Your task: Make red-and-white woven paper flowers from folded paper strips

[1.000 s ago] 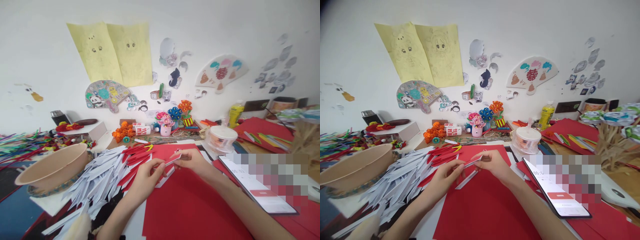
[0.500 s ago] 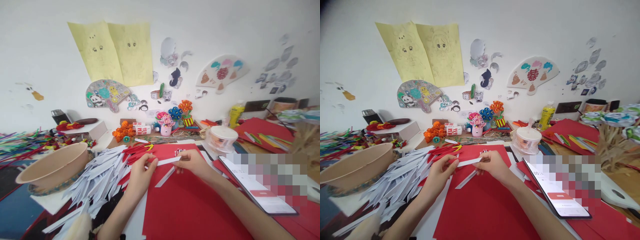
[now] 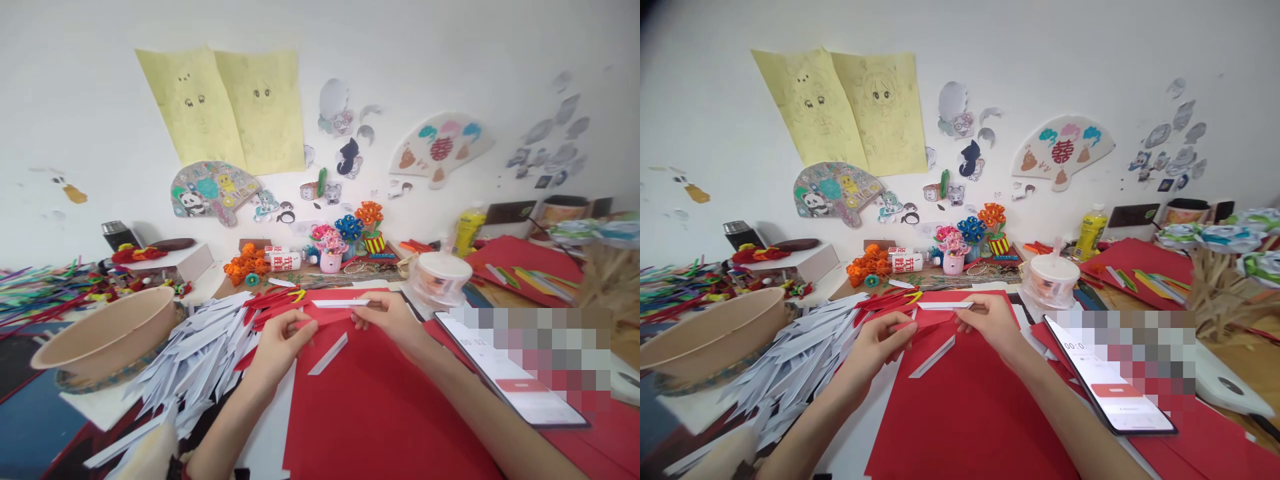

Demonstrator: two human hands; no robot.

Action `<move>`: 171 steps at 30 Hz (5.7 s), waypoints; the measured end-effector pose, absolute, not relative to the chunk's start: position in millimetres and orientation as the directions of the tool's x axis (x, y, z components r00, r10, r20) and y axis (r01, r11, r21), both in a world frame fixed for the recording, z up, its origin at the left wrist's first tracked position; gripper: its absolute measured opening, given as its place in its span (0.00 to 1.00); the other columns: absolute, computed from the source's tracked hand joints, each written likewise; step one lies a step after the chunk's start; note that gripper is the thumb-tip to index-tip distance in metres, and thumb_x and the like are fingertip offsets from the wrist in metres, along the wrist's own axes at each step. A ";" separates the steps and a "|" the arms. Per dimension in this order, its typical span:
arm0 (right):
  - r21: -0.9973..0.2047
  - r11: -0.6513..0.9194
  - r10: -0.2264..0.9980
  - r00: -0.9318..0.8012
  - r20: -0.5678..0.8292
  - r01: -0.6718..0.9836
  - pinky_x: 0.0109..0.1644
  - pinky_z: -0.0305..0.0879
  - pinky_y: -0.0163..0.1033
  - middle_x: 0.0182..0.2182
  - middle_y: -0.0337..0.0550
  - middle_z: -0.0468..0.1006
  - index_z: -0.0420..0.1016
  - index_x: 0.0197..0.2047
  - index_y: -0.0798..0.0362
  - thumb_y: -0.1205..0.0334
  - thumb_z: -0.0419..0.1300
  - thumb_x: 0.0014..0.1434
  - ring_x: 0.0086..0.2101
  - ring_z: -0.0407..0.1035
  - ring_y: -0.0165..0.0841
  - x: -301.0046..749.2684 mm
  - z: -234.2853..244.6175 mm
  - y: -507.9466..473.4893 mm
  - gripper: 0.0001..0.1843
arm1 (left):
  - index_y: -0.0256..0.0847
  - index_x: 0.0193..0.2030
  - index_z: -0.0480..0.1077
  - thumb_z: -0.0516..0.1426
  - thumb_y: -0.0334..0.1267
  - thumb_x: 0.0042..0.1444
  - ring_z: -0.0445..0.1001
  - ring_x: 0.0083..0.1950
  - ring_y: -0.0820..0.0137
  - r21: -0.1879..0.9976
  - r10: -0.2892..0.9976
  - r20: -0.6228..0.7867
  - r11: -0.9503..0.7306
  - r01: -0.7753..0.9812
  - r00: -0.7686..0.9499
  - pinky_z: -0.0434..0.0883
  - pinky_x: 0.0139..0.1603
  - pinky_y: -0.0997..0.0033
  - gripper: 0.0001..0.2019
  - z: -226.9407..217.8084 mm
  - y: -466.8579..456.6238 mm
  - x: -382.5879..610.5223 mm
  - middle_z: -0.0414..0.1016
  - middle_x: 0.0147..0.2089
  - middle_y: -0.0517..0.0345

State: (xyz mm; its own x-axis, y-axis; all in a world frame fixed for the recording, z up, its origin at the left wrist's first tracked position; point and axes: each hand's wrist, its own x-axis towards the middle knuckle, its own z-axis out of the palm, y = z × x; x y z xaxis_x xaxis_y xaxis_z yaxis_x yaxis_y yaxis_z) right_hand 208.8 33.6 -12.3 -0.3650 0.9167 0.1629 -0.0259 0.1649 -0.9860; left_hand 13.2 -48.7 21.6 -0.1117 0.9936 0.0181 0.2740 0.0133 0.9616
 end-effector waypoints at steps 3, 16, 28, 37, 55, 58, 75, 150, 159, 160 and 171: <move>-0.978 0.210 0.871 -0.451 0.195 -0.018 0.31 0.67 0.37 0.23 0.41 0.78 0.74 0.27 0.55 0.51 0.66 0.50 0.25 0.73 0.33 208.7 -10.4 32.1 0.15 | 0.37 0.28 0.67 0.59 0.49 0.49 0.57 0.20 0.78 0.964 0.989 0.025 0.014 0.266 -0.142 0.53 0.20 0.78 0.15 16.3 -45.8 11.8 0.67 0.19 0.63; -0.971 0.230 0.642 -0.741 0.198 -0.060 0.35 0.69 0.38 0.29 0.42 0.77 0.77 0.46 0.54 0.63 0.54 0.62 0.28 0.74 0.33 202.1 -9.7 22.0 0.13 | 0.35 0.44 0.67 0.57 0.45 0.53 0.63 0.23 0.76 0.994 0.992 0.073 -0.064 0.094 -0.102 0.60 0.25 0.76 0.17 9.6 -44.5 17.5 0.70 0.24 0.61; -0.988 0.126 0.551 -0.823 0.140 -0.084 0.37 0.68 0.37 0.33 0.39 0.73 0.67 0.59 0.51 0.64 0.59 0.60 0.29 0.70 0.29 203.3 -6.1 14.8 0.23 | 0.38 0.42 0.65 0.58 0.39 0.52 0.63 0.24 0.77 0.996 0.996 0.082 -0.081 0.034 -0.044 0.62 0.27 0.76 0.12 6.9 -44.8 18.2 0.70 0.24 0.64; -0.962 0.274 0.639 -0.747 0.184 -0.003 0.36 0.68 0.36 0.32 0.41 0.75 0.73 0.53 0.52 0.49 0.58 0.61 0.28 0.70 0.31 203.8 -9.4 19.9 0.21 | 0.38 0.38 0.66 0.58 0.39 0.51 0.64 0.23 0.76 0.997 0.996 0.058 -0.055 0.048 -0.064 0.62 0.27 0.75 0.10 10.6 -46.5 21.9 0.70 0.24 0.64; -0.952 0.287 0.822 -0.539 0.185 0.110 0.31 0.61 0.36 0.21 0.38 0.71 0.78 0.32 0.57 0.43 0.59 0.57 0.23 0.64 0.30 216.7 -6.4 32.7 0.23 | 0.41 0.31 0.71 0.57 0.37 0.50 0.69 0.33 0.66 0.590 0.989 0.118 -0.145 0.794 0.093 0.60 0.33 0.71 0.04 -10.8 -43.7 15.7 0.74 0.33 0.56; -0.959 0.267 0.821 -0.543 0.176 0.092 0.31 0.63 0.36 0.23 0.39 0.73 0.79 0.39 0.58 0.47 0.61 0.56 0.23 0.66 0.30 215.3 -11.9 35.0 0.21 | 0.41 0.31 0.69 0.58 0.36 0.50 0.69 0.35 0.66 0.574 0.977 0.123 -0.212 0.791 0.172 0.61 0.34 0.71 0.03 -14.6 -45.1 15.5 0.73 0.35 0.56; -0.960 0.239 0.864 -0.484 0.140 0.148 0.29 0.65 0.36 0.24 0.40 0.77 0.80 0.41 0.57 0.56 0.63 0.52 0.22 0.69 0.30 215.4 -16.5 37.2 0.16 | 0.42 0.33 0.66 0.50 0.41 0.60 0.71 0.39 0.61 0.486 0.927 0.362 -0.096 0.869 -0.100 0.62 0.38 0.67 0.08 5.2 -43.2 5.3 0.75 0.37 0.54; -0.961 0.261 0.890 -0.363 0.277 -0.092 0.28 0.67 0.36 0.21 0.35 0.73 0.72 0.34 0.53 0.52 0.70 0.46 0.22 0.69 0.30 202.7 -7.6 19.3 0.17 | 0.40 0.34 0.68 0.50 0.31 0.60 0.71 0.38 0.63 0.193 0.962 0.170 -0.243 0.951 0.212 0.62 0.39 0.65 0.07 -9.4 -50.9 32.0 0.74 0.37 0.54; -0.973 0.184 0.911 -0.348 0.222 -0.139 0.27 0.67 0.38 0.18 0.37 0.75 0.72 0.31 0.53 0.49 0.72 0.42 0.20 0.70 0.32 200.1 -7.0 19.8 0.20 | 0.41 0.30 0.65 0.54 0.42 0.58 0.63 0.27 0.72 0.789 0.948 0.296 -0.176 0.589 -0.114 0.59 0.29 0.73 0.09 3.9 -46.5 21.2 0.66 0.27 0.63; -0.973 0.181 0.910 -0.351 0.221 -0.143 0.27 0.67 0.38 0.18 0.37 0.75 0.72 0.32 0.54 0.49 0.71 0.43 0.21 0.70 0.32 199.8 -8.8 20.7 0.20 | 0.40 0.30 0.64 0.55 0.43 0.57 0.63 0.28 0.72 0.841 0.950 0.290 -0.196 0.504 -0.115 0.59 0.30 0.74 0.10 6.2 -47.0 22.2 0.65 0.28 0.63; -0.964 0.152 0.871 -0.432 0.235 -0.220 0.33 0.68 0.39 0.23 0.38 0.77 0.73 0.37 0.54 0.49 0.68 0.50 0.25 0.71 0.31 198.8 -5.5 15.9 0.18 | 0.38 0.28 0.62 0.61 0.49 0.53 0.44 0.18 0.80 0.974 0.940 -0.061 0.129 -0.185 0.336 0.44 0.22 0.75 0.17 9.7 -53.4 23.4 0.55 0.13 0.71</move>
State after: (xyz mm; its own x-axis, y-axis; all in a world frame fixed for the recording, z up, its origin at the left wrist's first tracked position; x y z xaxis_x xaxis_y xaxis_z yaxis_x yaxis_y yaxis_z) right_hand 198.8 15.9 -5.5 -0.4317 0.8707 0.2355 -0.2199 0.1516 -0.9637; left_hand 23.4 -53.4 9.7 0.3358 0.9400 -0.0611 -0.1846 0.1293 0.9743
